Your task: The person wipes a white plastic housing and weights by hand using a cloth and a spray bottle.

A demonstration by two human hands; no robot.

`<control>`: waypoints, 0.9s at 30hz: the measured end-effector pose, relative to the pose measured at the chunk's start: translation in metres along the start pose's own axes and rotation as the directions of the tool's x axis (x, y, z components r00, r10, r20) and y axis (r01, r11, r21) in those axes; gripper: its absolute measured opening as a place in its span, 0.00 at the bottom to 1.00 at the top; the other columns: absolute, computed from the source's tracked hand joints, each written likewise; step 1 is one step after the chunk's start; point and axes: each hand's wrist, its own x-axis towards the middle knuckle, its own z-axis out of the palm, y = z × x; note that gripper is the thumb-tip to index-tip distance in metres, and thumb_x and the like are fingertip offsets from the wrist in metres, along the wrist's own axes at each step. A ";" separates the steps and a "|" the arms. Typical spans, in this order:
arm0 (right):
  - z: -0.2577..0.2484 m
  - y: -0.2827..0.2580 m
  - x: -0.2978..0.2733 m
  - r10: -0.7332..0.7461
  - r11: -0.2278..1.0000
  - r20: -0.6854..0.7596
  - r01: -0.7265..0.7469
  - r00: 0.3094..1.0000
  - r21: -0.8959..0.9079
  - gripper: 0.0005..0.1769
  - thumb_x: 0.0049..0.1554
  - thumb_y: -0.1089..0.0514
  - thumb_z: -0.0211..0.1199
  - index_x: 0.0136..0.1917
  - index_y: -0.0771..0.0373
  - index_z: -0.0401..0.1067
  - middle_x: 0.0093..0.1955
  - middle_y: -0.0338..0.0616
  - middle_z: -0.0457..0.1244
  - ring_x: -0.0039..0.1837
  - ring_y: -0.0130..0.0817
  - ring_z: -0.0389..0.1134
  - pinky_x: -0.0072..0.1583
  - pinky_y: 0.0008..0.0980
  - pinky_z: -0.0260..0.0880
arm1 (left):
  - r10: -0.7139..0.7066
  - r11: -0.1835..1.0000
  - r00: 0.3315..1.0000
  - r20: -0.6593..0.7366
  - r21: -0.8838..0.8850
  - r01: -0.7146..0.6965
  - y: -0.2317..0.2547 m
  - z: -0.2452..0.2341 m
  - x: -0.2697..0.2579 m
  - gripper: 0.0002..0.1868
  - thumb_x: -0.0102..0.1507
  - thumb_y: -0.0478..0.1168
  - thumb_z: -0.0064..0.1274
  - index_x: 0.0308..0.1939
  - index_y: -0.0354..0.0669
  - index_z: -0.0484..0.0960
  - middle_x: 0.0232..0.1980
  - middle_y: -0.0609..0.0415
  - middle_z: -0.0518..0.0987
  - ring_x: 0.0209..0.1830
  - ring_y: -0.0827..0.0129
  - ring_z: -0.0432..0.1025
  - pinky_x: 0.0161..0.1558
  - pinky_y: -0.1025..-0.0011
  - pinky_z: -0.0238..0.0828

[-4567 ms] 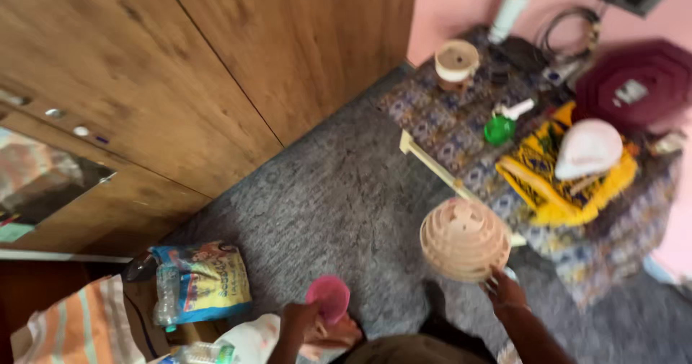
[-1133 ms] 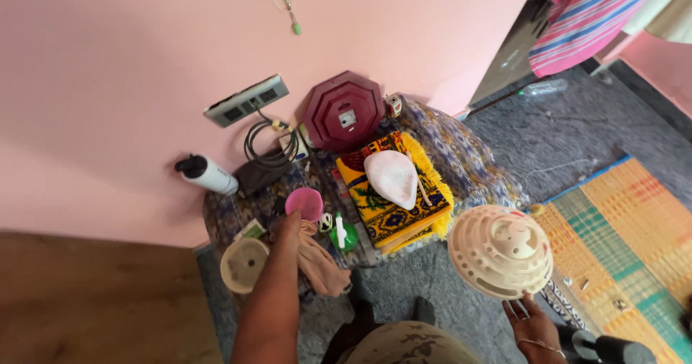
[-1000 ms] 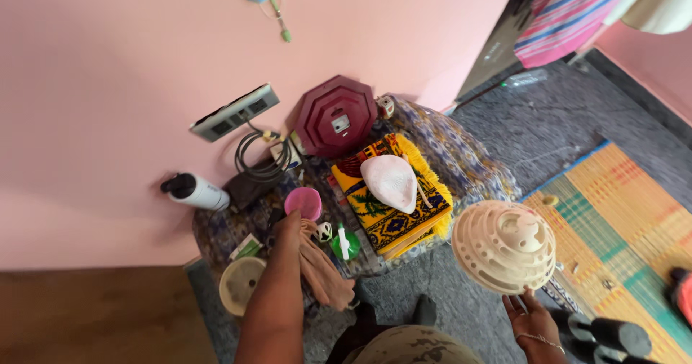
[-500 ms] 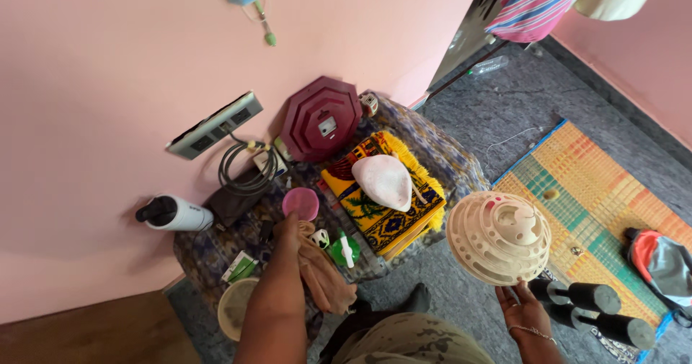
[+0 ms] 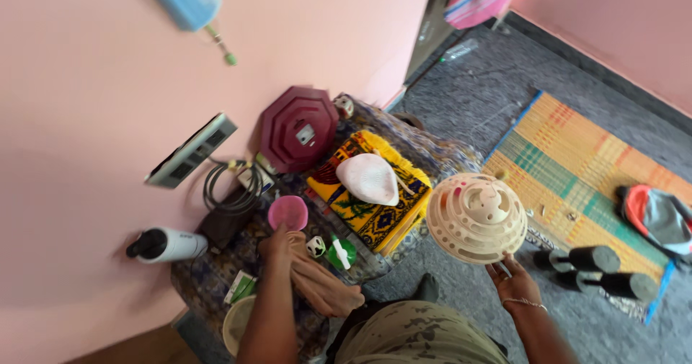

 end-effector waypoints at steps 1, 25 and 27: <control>-0.003 0.002 0.000 -0.002 1.000 -0.008 0.002 1.000 0.016 0.14 0.67 0.58 0.54 0.64 0.64 0.68 0.65 0.44 0.62 0.64 0.41 0.64 0.70 0.43 0.68 | 0.016 0.999 1.000 0.016 0.040 -0.017 0.005 -0.004 0.001 0.28 0.56 0.47 0.69 0.41 0.18 0.80 0.44 0.46 0.83 0.38 0.70 0.76 0.38 0.68 0.76; -0.087 -0.110 0.126 0.046 0.999 0.094 -0.045 0.994 -0.011 0.16 0.65 0.60 0.53 0.65 0.67 0.65 0.66 0.46 0.62 0.66 0.44 0.66 0.68 0.48 0.70 | -0.134 0.974 0.628 0.766 0.218 -0.058 0.093 -0.124 -0.233 0.14 0.65 0.37 0.49 0.48 0.30 0.83 0.41 0.48 0.86 0.37 0.66 0.80 0.42 0.66 0.79; -0.095 -0.136 0.150 0.087 0.996 0.094 -0.083 0.992 -0.043 0.16 0.66 0.59 0.55 0.65 0.67 0.65 0.65 0.47 0.62 0.66 0.44 0.65 0.68 0.47 0.67 | -0.128 0.971 0.601 0.789 0.222 -0.084 0.085 -0.094 -0.282 0.15 0.64 0.37 0.49 0.50 0.31 0.82 0.43 0.48 0.86 0.39 0.67 0.81 0.43 0.66 0.79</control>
